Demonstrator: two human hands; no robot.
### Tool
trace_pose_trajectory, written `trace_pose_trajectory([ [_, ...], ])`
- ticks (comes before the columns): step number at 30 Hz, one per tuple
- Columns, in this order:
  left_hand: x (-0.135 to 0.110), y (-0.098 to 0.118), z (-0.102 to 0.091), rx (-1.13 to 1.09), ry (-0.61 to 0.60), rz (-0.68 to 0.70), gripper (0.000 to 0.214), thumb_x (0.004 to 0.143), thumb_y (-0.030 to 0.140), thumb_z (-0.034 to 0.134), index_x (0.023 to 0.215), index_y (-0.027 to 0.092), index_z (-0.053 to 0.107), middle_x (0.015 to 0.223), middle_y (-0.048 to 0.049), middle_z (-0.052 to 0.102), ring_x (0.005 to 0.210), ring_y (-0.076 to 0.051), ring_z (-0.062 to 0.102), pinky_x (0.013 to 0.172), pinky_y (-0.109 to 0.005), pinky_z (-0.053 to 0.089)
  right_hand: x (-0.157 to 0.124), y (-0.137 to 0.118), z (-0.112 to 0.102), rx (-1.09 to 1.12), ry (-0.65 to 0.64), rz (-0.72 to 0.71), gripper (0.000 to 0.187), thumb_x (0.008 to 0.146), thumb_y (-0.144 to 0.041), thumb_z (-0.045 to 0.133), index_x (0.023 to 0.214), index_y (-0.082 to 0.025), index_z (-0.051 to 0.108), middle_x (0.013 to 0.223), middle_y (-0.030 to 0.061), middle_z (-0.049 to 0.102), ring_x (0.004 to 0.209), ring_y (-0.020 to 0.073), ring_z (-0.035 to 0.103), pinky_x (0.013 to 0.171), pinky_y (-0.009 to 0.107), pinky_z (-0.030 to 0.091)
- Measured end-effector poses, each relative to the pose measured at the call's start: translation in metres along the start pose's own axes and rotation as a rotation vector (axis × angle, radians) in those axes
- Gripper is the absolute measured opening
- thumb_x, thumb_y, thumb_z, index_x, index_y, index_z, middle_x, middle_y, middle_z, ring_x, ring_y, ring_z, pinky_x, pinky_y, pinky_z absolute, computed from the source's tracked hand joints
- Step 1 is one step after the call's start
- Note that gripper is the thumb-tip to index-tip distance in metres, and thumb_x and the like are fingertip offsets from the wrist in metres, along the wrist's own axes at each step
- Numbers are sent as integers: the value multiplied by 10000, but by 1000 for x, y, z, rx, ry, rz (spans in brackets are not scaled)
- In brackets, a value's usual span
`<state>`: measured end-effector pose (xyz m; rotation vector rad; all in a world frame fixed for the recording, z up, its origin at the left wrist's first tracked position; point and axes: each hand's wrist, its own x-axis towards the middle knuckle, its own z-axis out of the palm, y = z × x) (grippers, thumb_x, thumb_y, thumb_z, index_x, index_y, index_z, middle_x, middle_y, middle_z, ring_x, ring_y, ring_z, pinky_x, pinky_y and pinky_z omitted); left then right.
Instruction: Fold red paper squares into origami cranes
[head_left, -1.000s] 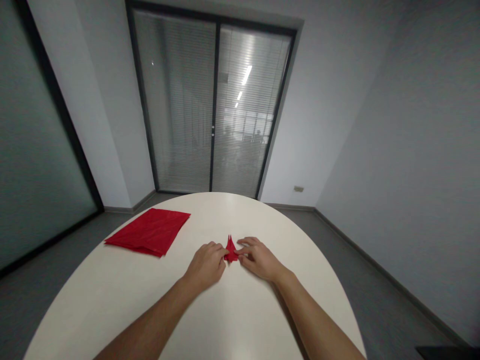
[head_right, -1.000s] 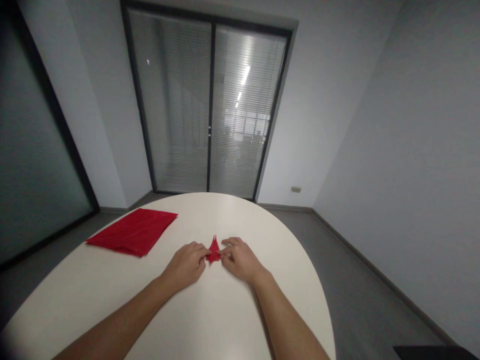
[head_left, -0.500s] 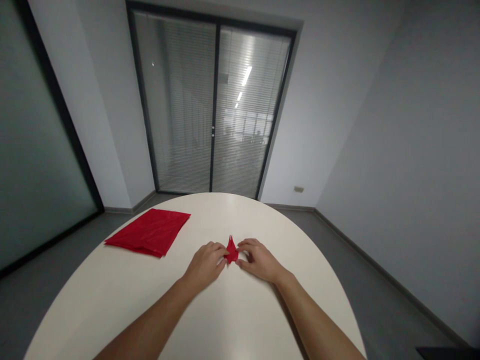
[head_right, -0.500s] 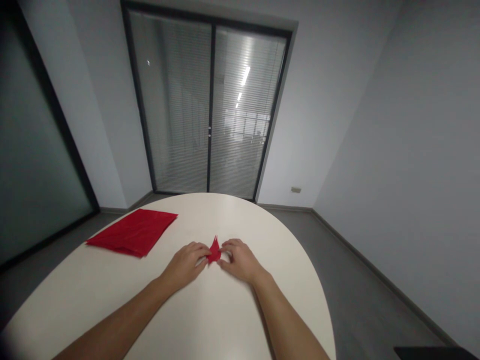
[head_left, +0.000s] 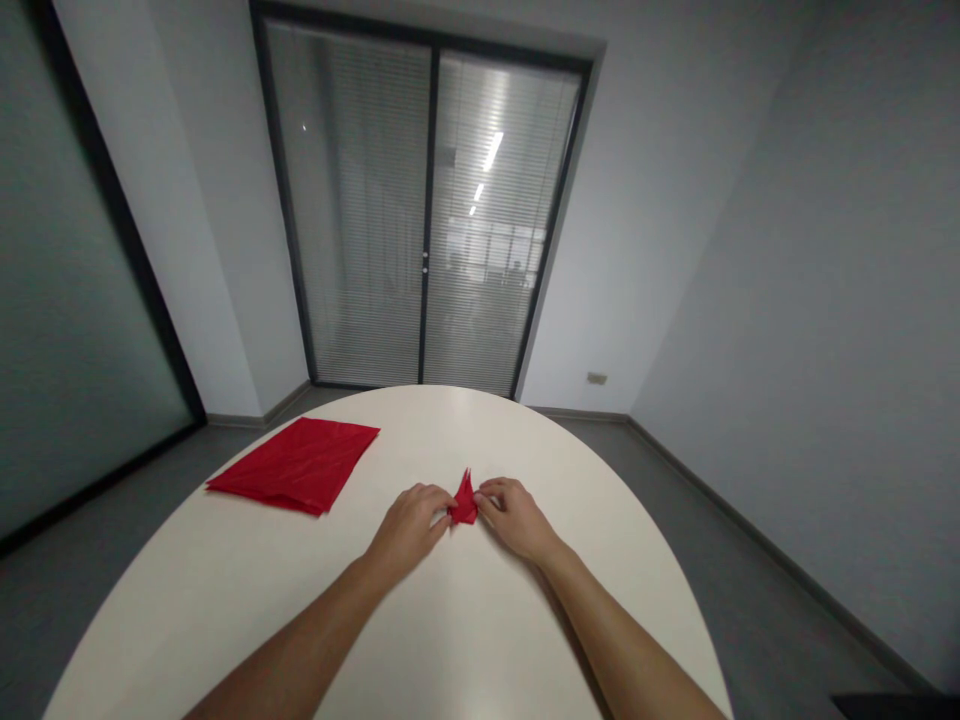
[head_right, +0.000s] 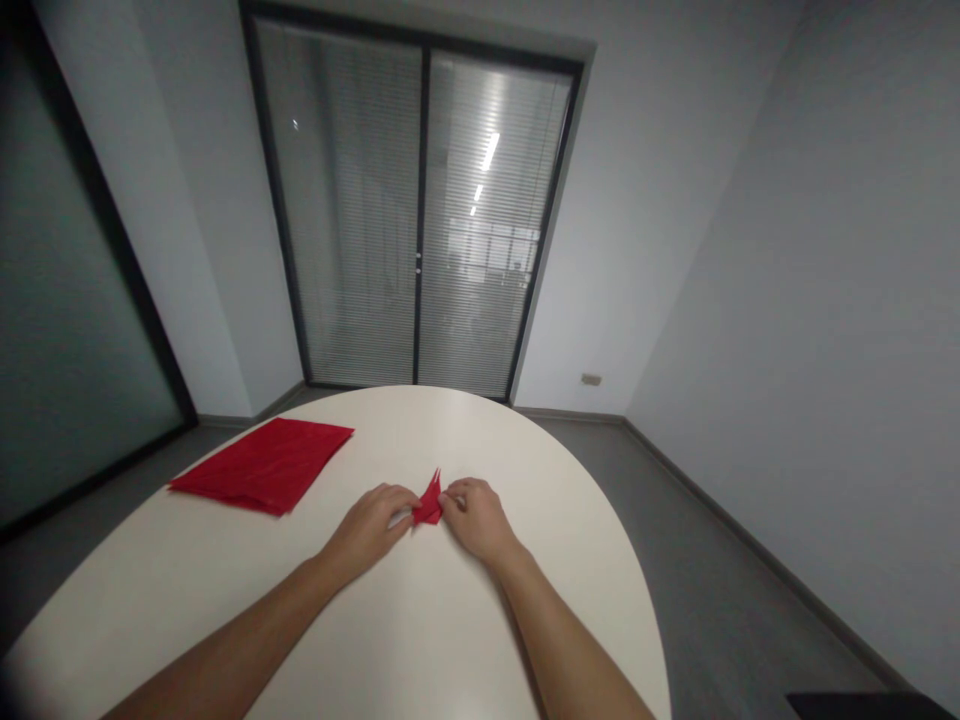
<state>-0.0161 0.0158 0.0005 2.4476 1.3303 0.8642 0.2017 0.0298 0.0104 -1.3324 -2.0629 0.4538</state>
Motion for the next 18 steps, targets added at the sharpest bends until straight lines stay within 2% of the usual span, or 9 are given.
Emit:
trace_pose_trajectory([
  [3,1,1,0,-23,0,15,198,882,99,632,1022,208,720,1062,-49,745,1023,-248,650,931,-378,475,1,3,8,44,29,36,224,902,-283,600,920,-202,808,1019,98,774,985,246,676,927,339,475],
  [6,2,3,0,-45,-2,21,194,881,95,621,1007,208,716,1051,-49,741,1020,-246,650,929,-379,471,2,8,15,129,42,68,177,843,-245,632,893,-195,795,919,78,774,865,228,675,821,318,496],
  [12,1,4,-2,-84,11,29,199,876,99,609,1001,215,712,1054,-57,725,1019,-248,649,928,-372,473,2,12,22,250,58,129,168,795,-241,648,889,-187,776,757,40,730,682,185,616,668,284,474],
  [18,2,-2,4,-190,54,12,201,875,106,591,994,218,707,1088,-63,721,1035,-240,656,942,-360,480,2,8,21,334,83,125,145,773,-219,656,878,-187,751,787,43,729,705,188,618,679,286,486],
])
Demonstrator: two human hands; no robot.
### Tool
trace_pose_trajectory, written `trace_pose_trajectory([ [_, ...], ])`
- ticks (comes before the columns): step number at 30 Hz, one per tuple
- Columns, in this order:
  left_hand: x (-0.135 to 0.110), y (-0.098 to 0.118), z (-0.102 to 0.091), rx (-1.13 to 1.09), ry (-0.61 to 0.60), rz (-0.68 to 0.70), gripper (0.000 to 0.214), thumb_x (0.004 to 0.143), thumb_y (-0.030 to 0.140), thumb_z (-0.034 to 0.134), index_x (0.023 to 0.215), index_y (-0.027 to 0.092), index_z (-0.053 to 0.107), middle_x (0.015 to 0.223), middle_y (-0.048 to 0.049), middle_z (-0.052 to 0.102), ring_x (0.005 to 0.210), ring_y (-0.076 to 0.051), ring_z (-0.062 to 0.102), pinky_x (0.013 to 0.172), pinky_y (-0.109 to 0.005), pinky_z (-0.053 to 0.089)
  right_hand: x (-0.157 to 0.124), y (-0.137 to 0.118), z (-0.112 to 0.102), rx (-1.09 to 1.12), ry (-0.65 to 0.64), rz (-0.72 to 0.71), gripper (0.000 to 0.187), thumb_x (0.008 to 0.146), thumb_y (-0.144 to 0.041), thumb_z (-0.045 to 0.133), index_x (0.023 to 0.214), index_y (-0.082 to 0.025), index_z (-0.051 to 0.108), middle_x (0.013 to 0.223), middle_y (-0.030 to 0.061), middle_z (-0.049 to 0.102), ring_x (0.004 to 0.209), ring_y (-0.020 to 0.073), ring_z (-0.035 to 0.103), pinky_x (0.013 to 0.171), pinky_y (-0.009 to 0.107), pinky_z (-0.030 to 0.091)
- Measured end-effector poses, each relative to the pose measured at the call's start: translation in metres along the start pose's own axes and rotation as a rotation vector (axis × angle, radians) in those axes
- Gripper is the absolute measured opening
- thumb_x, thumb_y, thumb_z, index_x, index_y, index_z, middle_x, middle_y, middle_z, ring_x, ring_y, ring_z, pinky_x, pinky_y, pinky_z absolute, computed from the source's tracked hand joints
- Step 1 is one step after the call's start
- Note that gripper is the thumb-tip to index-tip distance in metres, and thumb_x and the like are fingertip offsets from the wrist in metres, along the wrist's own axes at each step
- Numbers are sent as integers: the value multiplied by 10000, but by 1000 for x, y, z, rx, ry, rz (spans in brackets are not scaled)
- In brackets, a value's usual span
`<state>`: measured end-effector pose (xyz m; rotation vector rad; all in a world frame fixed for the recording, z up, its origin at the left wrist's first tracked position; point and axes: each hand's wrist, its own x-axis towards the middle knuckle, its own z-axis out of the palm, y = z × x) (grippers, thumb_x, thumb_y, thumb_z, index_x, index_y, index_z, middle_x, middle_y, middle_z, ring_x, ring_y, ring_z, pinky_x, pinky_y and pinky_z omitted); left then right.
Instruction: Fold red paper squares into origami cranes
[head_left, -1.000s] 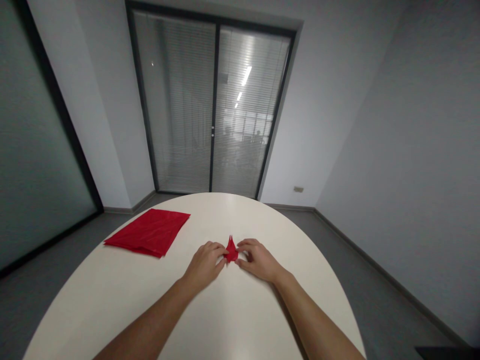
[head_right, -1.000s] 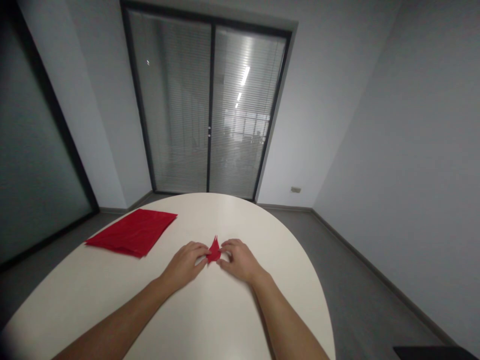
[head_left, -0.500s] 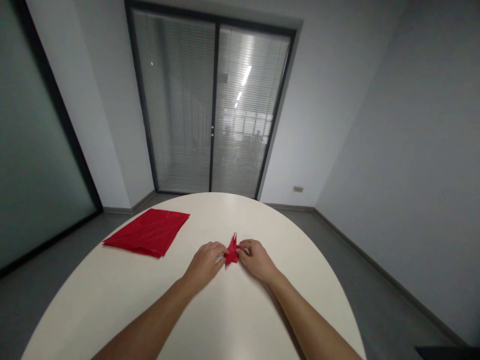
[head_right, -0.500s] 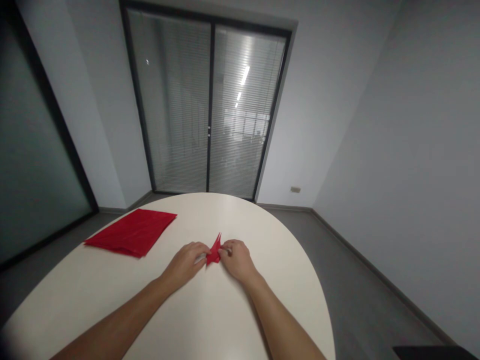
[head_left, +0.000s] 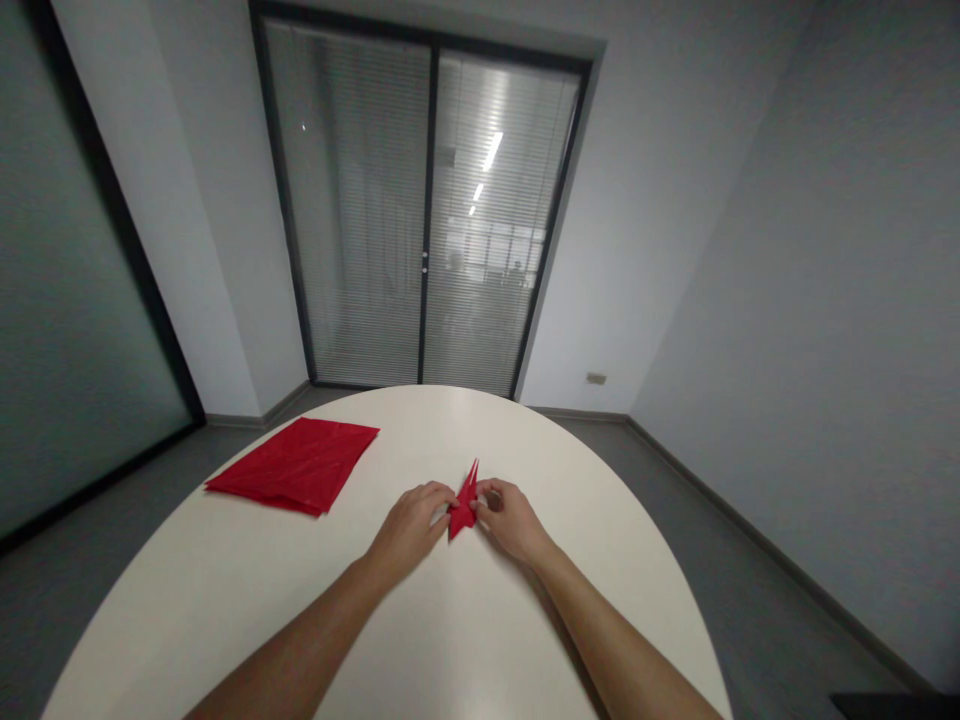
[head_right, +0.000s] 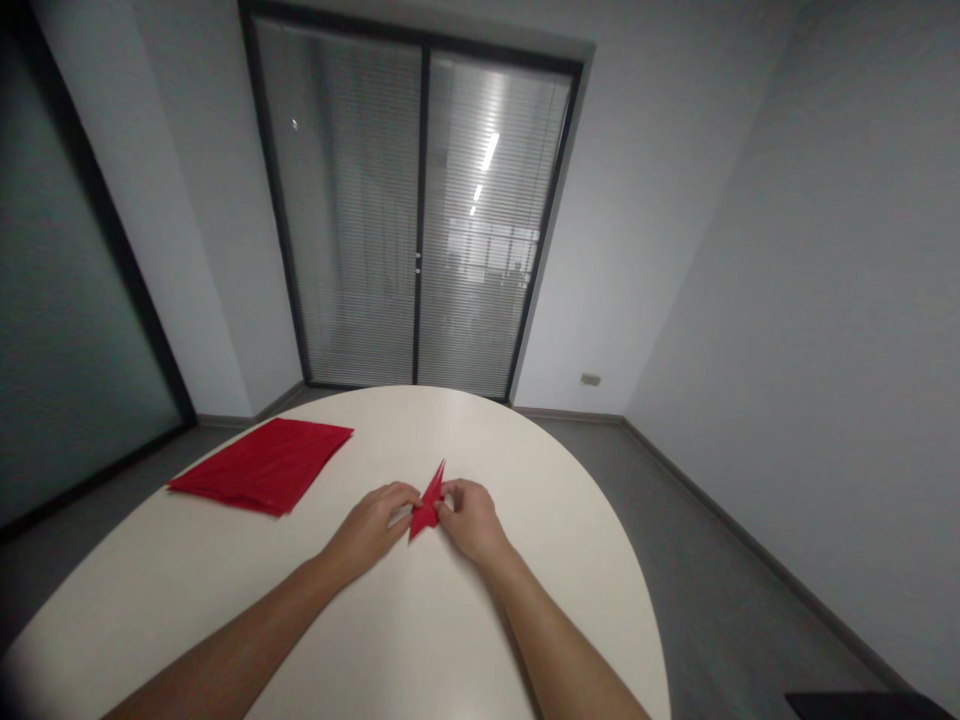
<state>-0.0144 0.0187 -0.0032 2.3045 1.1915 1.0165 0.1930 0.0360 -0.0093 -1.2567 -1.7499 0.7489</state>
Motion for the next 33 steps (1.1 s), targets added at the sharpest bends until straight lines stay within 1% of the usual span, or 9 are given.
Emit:
trace_pose_trajectory([
  [3,1,-5,3,-72,45,-40,175,879,135,603,994,224,702,1082,-57,729,1028,-232,664,938,-351,487,0,-1,0,26,-3,5,133,780,-215,652,885,-187,728,818,45,731,733,191,628,719,299,498],
  [7,2,-9,4,-67,131,-146,225,842,175,686,1063,218,687,1071,-71,743,1036,-250,671,940,-370,490,-1,0,1,82,-40,-11,119,816,-230,631,918,-195,680,880,45,723,772,188,639,761,312,502],
  [11,1,-8,4,-34,128,-185,220,848,178,679,1067,206,678,973,-70,762,987,-254,688,925,-384,486,-2,0,1,138,-76,-68,115,859,-253,625,959,-200,646,920,48,697,859,196,643,806,319,495],
  [14,1,-8,4,-61,137,-200,219,854,208,666,1074,207,671,959,-70,766,990,-256,694,926,-387,483,-2,-3,1,223,-104,-67,133,879,-284,636,983,-203,620,902,40,676,854,195,636,798,322,494],
  [17,1,-8,4,-150,154,-247,275,858,266,657,1126,208,641,940,-64,767,973,-249,706,917,-379,495,-1,-7,1,332,-110,-49,167,881,-327,657,978,-206,595,872,26,659,825,185,625,785,319,491],
  [21,4,-4,4,-351,142,-318,353,846,321,664,1171,205,587,937,-53,767,950,-228,723,928,-370,502,1,-9,0,415,-86,-48,266,865,-415,698,992,-218,571,854,14,654,812,181,624,783,319,486],
  [27,7,4,3,-545,165,-279,457,784,253,694,1210,185,544,920,-37,756,933,-214,719,936,-385,508,3,-10,1,461,-114,-17,382,831,-510,711,1039,-234,547,849,19,672,822,199,648,807,344,499],
  [30,8,3,5,-576,174,-276,462,777,248,695,1210,183,551,867,-21,746,871,-203,718,887,-368,519,3,-11,0,433,-90,-20,364,823,-493,712,1021,-228,560,870,29,670,832,198,642,808,341,500],
  [33,9,0,8,-610,204,-302,443,768,272,696,1182,172,571,820,-13,728,818,-195,707,828,-345,525,3,-13,-1,395,-70,-28,323,822,-440,710,1022,-214,595,976,51,682,836,185,638,791,323,498],
])
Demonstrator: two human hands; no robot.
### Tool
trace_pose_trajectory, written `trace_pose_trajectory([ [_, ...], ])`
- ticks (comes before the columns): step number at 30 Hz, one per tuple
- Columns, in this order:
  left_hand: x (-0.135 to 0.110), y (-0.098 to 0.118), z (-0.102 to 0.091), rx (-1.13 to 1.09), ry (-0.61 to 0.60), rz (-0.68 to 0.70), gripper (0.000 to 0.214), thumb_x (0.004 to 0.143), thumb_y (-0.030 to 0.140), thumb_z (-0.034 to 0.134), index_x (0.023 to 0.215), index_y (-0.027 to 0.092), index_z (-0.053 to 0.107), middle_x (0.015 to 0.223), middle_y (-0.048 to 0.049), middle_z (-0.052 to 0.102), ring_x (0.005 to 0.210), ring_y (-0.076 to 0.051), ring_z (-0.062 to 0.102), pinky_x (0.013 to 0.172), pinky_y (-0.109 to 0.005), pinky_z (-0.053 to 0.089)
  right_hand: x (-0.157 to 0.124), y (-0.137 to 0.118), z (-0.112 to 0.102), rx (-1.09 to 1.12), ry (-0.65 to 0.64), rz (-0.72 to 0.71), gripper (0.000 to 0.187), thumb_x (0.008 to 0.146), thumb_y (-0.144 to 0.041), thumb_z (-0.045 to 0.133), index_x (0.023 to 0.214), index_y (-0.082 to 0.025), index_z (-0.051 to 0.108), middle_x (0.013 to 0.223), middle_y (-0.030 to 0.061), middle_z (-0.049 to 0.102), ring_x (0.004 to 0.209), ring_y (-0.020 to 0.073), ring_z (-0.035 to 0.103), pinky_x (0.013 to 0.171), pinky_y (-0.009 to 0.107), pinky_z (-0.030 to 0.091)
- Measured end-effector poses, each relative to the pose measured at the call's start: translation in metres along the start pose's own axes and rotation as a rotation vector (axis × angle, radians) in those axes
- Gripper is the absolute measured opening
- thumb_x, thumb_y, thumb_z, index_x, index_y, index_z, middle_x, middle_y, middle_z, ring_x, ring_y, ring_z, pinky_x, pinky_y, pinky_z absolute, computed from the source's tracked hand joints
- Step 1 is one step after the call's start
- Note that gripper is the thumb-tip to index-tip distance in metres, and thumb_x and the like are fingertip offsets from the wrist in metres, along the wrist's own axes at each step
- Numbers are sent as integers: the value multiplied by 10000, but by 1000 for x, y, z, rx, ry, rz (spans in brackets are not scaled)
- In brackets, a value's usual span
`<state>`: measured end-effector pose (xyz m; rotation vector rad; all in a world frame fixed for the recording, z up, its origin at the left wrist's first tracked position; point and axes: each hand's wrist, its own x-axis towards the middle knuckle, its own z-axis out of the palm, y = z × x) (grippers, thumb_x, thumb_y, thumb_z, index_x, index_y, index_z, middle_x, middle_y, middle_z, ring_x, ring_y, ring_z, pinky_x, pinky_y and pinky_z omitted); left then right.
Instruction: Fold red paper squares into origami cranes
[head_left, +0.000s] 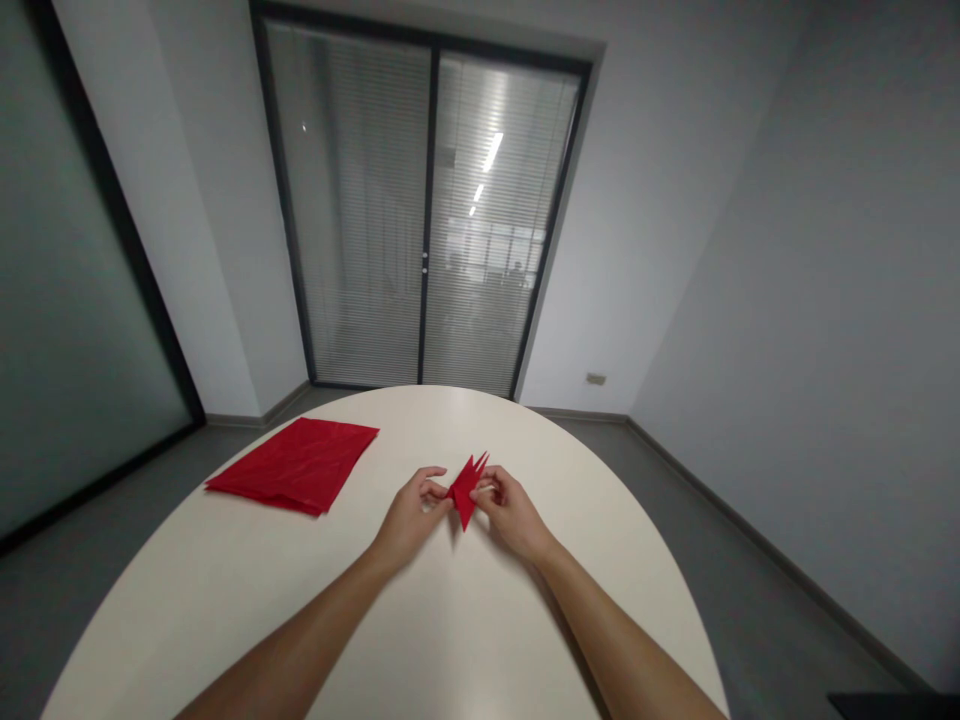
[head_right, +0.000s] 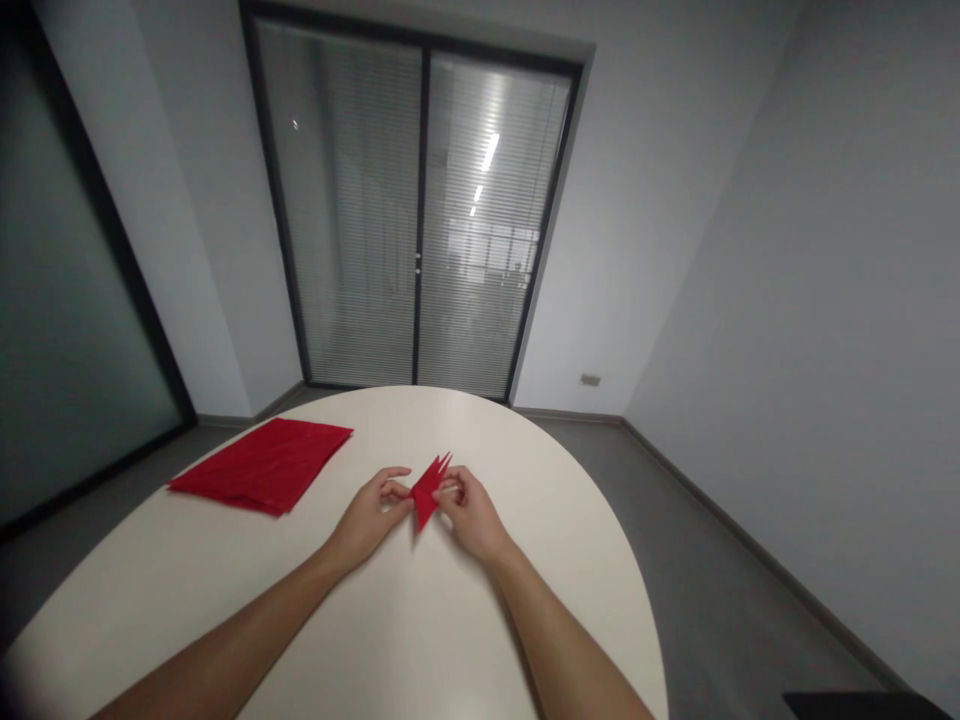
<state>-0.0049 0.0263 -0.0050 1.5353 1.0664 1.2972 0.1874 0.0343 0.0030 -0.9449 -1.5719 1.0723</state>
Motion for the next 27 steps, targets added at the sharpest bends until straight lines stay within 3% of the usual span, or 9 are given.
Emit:
trace_pose_trajectory([
  [2,1,-2,1,-39,12,-14,433,762,300,709,1156,168,586,804,-12,718,793,-193,703,790,-331,530,-1,-2,-1,-9,-7,10,331,820,-407,713,1061,-207,606,1025,54,691,792,170,639,762,315,494],
  [5,1,-2,2,-45,17,-21,363,758,326,720,1070,161,636,820,-33,727,783,-197,699,769,-327,536,-2,-4,-2,-48,-28,19,346,824,-379,723,1100,-200,618,940,36,709,747,168,635,751,318,492],
  [11,0,3,0,5,21,10,212,771,316,694,920,164,696,880,-64,758,832,-212,703,807,-338,546,-5,-12,-2,-128,-54,-84,265,840,-363,733,1043,-196,697,1120,80,709,971,210,658,890,350,491],
  [17,-1,8,1,-20,11,-16,198,746,325,715,867,173,680,838,-54,761,787,-207,710,775,-330,561,-5,-15,-1,-67,-83,-80,218,828,-352,751,974,-196,708,1007,67,747,929,215,673,897,361,499],
  [27,0,12,-2,13,-1,-38,245,770,418,734,828,181,720,849,-70,785,833,-240,737,817,-361,575,-1,-8,-7,-2,-107,-10,329,757,-342,809,1033,-187,721,947,53,754,854,200,682,864,366,520],
])
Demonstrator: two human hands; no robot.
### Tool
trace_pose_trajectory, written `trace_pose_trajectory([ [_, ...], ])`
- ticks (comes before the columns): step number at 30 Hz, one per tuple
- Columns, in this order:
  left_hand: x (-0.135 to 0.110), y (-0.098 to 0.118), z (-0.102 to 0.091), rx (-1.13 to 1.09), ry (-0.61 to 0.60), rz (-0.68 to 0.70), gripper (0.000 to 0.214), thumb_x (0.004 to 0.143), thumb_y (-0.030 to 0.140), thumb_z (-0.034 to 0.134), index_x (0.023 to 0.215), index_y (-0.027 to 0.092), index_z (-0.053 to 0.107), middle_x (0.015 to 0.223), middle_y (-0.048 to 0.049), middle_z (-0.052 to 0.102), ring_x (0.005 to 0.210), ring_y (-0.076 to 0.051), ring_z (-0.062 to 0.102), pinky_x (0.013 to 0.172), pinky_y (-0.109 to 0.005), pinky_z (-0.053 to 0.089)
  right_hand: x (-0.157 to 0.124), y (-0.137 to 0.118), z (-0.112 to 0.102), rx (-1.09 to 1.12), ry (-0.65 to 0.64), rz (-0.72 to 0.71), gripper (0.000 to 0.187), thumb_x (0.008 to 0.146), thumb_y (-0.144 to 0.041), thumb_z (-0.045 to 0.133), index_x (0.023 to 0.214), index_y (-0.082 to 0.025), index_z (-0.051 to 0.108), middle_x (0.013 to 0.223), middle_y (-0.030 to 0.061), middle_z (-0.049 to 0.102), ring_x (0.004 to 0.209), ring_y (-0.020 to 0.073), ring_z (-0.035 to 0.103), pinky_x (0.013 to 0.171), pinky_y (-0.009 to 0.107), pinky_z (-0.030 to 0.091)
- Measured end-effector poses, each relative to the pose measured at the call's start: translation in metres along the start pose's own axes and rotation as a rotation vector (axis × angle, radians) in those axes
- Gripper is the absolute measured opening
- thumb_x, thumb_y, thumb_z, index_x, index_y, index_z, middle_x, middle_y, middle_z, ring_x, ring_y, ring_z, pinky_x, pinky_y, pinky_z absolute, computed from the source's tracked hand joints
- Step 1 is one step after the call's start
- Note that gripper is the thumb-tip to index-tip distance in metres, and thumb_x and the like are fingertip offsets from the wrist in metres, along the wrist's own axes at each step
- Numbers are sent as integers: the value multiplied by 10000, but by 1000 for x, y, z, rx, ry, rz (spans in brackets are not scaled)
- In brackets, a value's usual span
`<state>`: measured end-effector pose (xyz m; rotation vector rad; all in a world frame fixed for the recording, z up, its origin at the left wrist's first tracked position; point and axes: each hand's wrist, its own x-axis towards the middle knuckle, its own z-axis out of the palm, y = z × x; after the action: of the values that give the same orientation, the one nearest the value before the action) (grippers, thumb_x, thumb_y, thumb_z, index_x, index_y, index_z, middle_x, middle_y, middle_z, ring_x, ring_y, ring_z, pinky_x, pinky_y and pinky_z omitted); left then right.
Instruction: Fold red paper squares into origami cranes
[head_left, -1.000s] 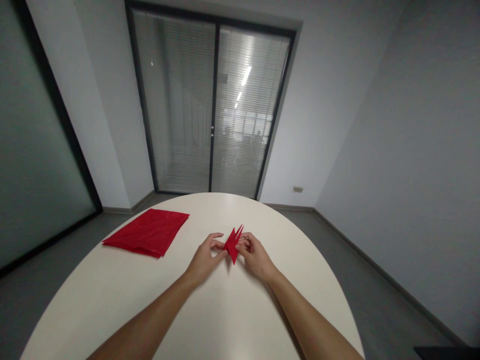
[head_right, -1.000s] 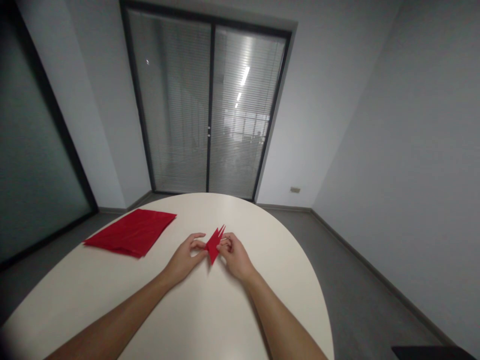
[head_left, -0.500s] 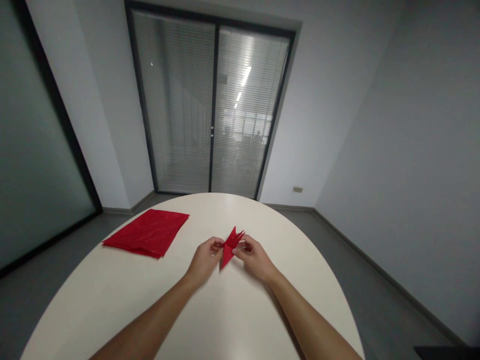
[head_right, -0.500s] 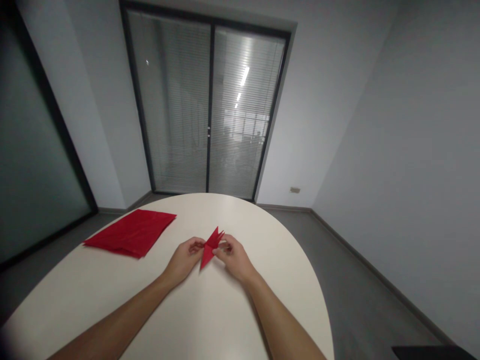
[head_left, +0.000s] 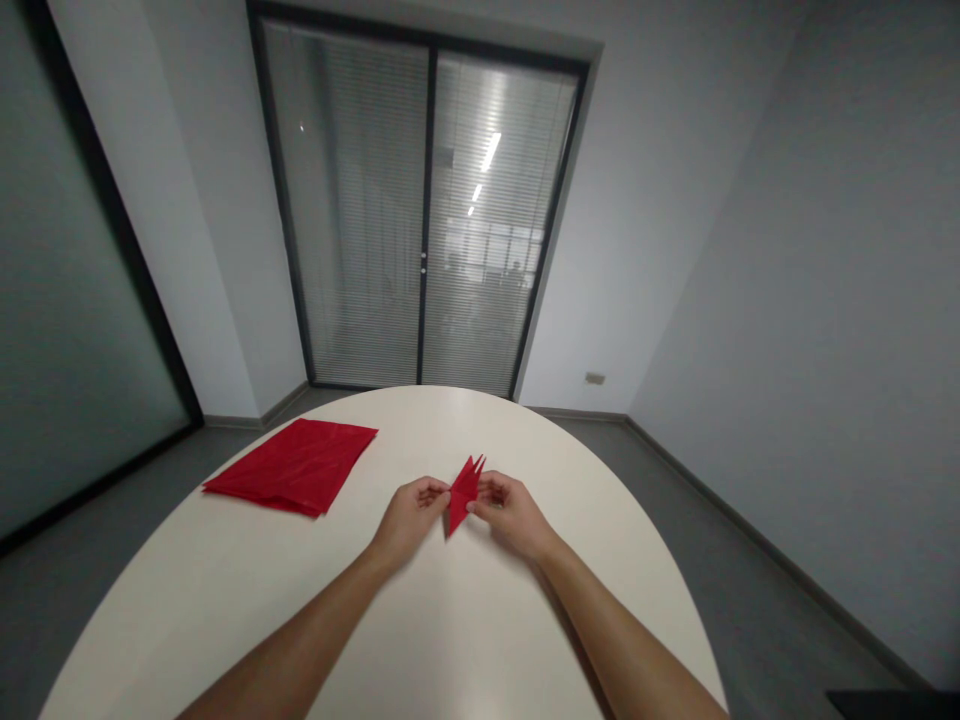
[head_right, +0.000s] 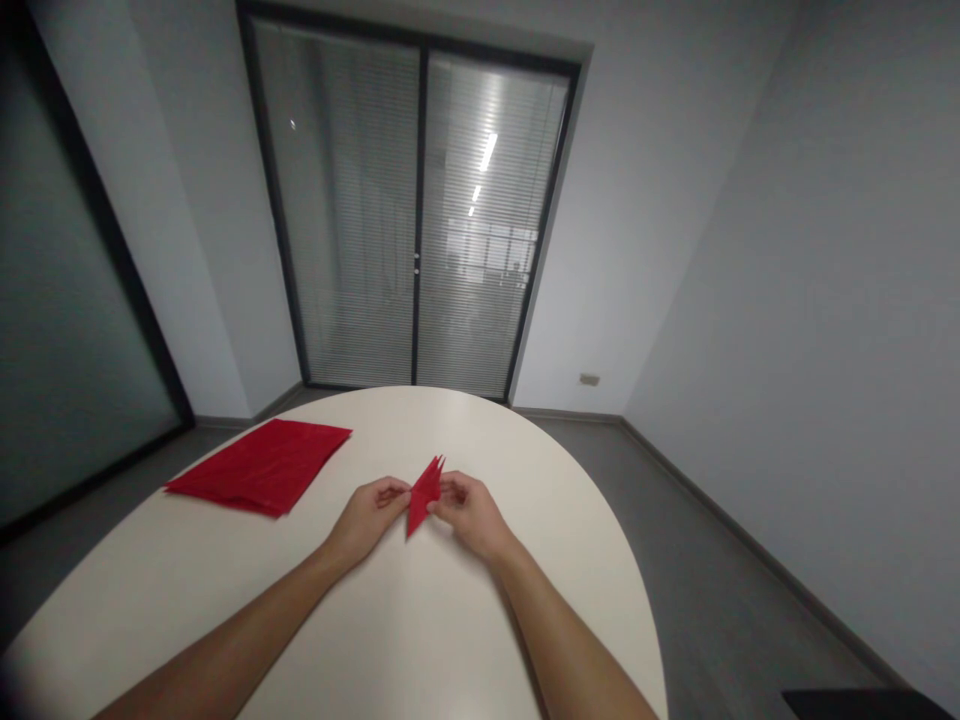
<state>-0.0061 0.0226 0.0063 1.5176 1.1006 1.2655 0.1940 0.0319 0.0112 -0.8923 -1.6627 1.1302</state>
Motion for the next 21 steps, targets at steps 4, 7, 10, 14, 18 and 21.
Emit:
trace_pose_trajectory([
  [4,1,-3,0,-5,1,-1,244,771,419,725,826,182,699,856,-67,779,833,-235,733,821,-362,572,0,4,0,-9,40,-14,333,745,-271,790,1059,-189,715,966,56,750,838,185,672,844,355,524],
  [7,1,-5,1,-17,0,-3,253,765,417,723,848,183,674,847,-59,765,827,-224,727,813,-354,568,1,6,0,-5,58,-17,295,757,-281,776,1033,-192,720,942,54,748,834,187,671,828,354,529],
  [10,-2,-5,2,-62,3,23,319,787,415,695,996,179,643,835,-46,748,812,-203,721,787,-331,564,2,7,0,-27,71,-9,264,762,-295,767,999,-184,729,915,54,750,815,186,667,811,350,528],
  [14,-5,-1,4,-25,-4,75,402,797,366,682,1152,184,632,962,-62,757,861,-197,715,771,-315,565,2,8,0,-84,47,-10,223,780,-281,731,976,-176,744,904,55,755,790,183,658,799,343,521],
  [18,-5,2,2,11,-36,78,327,788,332,686,1078,182,701,1025,-82,772,902,-224,726,804,-340,577,1,5,1,-115,59,-24,231,789,-270,714,997,-176,752,930,63,756,813,195,661,803,345,514],
  [21,-4,2,1,-21,-18,67,261,780,317,691,993,169,725,981,-88,787,894,-239,740,842,-365,584,-1,2,3,-110,41,-35,251,814,-293,708,1036,-181,747,950,65,758,857,203,676,837,353,516],
])
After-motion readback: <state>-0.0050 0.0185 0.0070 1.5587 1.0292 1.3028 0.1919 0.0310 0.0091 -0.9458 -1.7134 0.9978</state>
